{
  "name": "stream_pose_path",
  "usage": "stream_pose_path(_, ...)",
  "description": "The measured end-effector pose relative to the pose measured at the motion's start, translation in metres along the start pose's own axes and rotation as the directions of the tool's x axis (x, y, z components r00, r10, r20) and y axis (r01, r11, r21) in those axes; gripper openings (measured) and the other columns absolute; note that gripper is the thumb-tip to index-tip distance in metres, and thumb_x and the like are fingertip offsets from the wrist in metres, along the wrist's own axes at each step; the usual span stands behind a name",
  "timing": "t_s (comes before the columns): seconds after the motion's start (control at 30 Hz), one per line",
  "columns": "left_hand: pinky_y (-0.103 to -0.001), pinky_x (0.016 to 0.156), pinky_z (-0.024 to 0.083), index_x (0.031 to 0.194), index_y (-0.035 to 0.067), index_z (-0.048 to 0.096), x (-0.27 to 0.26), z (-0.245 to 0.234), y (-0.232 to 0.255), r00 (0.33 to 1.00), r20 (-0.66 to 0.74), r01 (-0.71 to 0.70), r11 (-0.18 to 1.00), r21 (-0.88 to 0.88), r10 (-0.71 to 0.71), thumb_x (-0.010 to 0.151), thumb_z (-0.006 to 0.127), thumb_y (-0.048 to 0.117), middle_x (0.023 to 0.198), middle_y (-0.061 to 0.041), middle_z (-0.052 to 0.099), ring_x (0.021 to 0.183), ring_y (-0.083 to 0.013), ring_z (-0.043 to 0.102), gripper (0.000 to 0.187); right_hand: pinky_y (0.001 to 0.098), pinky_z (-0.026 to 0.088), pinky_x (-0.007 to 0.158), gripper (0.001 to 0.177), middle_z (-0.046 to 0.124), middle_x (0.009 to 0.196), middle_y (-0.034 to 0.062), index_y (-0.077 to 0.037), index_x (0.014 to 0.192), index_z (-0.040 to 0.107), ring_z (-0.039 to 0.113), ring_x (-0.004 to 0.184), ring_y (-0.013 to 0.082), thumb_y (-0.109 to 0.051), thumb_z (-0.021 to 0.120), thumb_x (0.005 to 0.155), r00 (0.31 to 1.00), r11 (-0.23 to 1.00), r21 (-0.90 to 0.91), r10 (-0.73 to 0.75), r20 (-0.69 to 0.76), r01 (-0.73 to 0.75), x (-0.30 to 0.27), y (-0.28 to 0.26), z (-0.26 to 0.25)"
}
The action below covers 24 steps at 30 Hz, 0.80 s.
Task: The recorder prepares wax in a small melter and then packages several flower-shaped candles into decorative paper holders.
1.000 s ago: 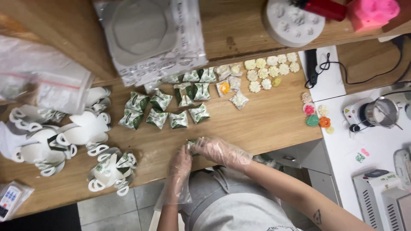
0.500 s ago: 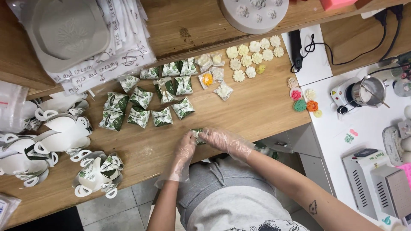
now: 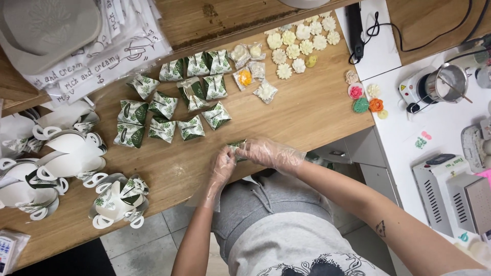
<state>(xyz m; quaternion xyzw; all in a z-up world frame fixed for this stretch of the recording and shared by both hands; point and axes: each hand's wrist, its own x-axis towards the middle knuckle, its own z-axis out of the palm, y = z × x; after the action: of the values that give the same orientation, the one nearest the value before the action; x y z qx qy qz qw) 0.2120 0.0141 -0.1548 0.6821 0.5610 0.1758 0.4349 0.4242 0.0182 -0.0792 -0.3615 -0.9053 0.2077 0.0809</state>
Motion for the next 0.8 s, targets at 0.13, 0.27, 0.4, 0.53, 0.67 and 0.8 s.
stream_pose_path(0.13,-0.051,0.068,0.051,0.093,0.005,0.061,0.003,-0.013,0.018,0.999,0.051,0.004,0.998,-0.055,-0.001,0.093,0.061,0.018,0.083,-0.022,0.066,0.077,-0.0417,0.067,0.012,0.0471,0.056,0.076,0.039,0.069,0.098,0.0154,-0.009,0.130,0.056,0.070,0.090,0.0359,-0.005,0.057,0.092,0.992,0.996,0.007,0.084,0.095,-0.085,0.005,-0.006,-0.013)
stream_pose_path(0.27,-0.052,0.067,0.052,0.088,0.004,0.061,0.008,-0.015,0.017,0.996,0.056,-0.068,0.996,0.055,0.065,0.087,0.065,0.016,0.080,-0.023,0.068,0.075,-0.0424,0.067,0.013,0.0487,0.056,0.072,0.038,0.067,0.093,0.0189,-0.004,0.131,0.053,0.069,0.084,0.0382,-0.010,0.061,0.094,0.991,0.987,0.090,0.131,0.015,-0.132,0.001,-0.006,0.004)
stream_pose_path(0.4,-0.052,0.070,0.055,0.094,0.005,0.067,0.013,-0.008,0.016,0.990,0.055,-0.142,0.927,0.349,0.131,0.098,0.061,0.019,0.085,-0.024,0.071,0.080,-0.0410,0.069,0.016,0.0509,0.054,0.074,0.048,0.066,0.090,0.0226,0.004,0.125,0.049,0.067,0.083,0.0421,-0.020,0.070,0.088,0.968,0.955,0.225,0.223,-0.119,-0.192,0.003,-0.005,0.023)
stream_pose_path(0.53,-0.052,0.070,0.057,0.090,0.008,0.070,0.008,-0.032,0.066,0.987,0.144,-0.138,0.870,0.474,0.077,0.092,0.064,0.027,0.087,-0.020,0.074,0.081,-0.0384,0.071,0.020,0.0488,0.055,0.078,0.031,0.069,0.094,0.0191,-0.003,0.114,0.057,0.070,0.090,0.0410,-0.014,0.068,0.087,0.929,0.872,0.393,0.357,-0.097,-0.294,0.010,-0.001,0.052)
stream_pose_path(0.67,-0.051,0.068,0.057,0.088,0.006,0.067,0.015,-0.017,0.037,0.979,0.069,-0.201,0.855,0.478,0.191,0.093,0.062,0.022,0.084,-0.020,0.073,0.080,-0.0387,0.070,0.018,0.0478,0.055,0.082,0.022,0.071,0.099,0.0186,-0.005,0.110,0.064,0.070,0.096,0.0409,-0.009,0.065,0.088,0.889,0.782,0.524,0.448,-0.097,-0.337,0.015,-0.018,0.012)
stream_pose_path(0.8,-0.050,0.071,0.056,0.092,0.004,0.064,0.018,-0.014,0.011,0.967,0.071,-0.250,0.852,0.460,0.245,0.097,0.060,0.022,0.081,-0.021,0.071,0.078,-0.0387,0.069,0.019,0.0439,0.056,0.080,0.033,0.071,0.100,0.0182,-0.002,0.116,0.064,0.070,0.093,0.0350,-0.016,0.071,0.087,0.911,0.702,0.648,0.411,-0.029,-0.296,0.011,-0.009,0.003)
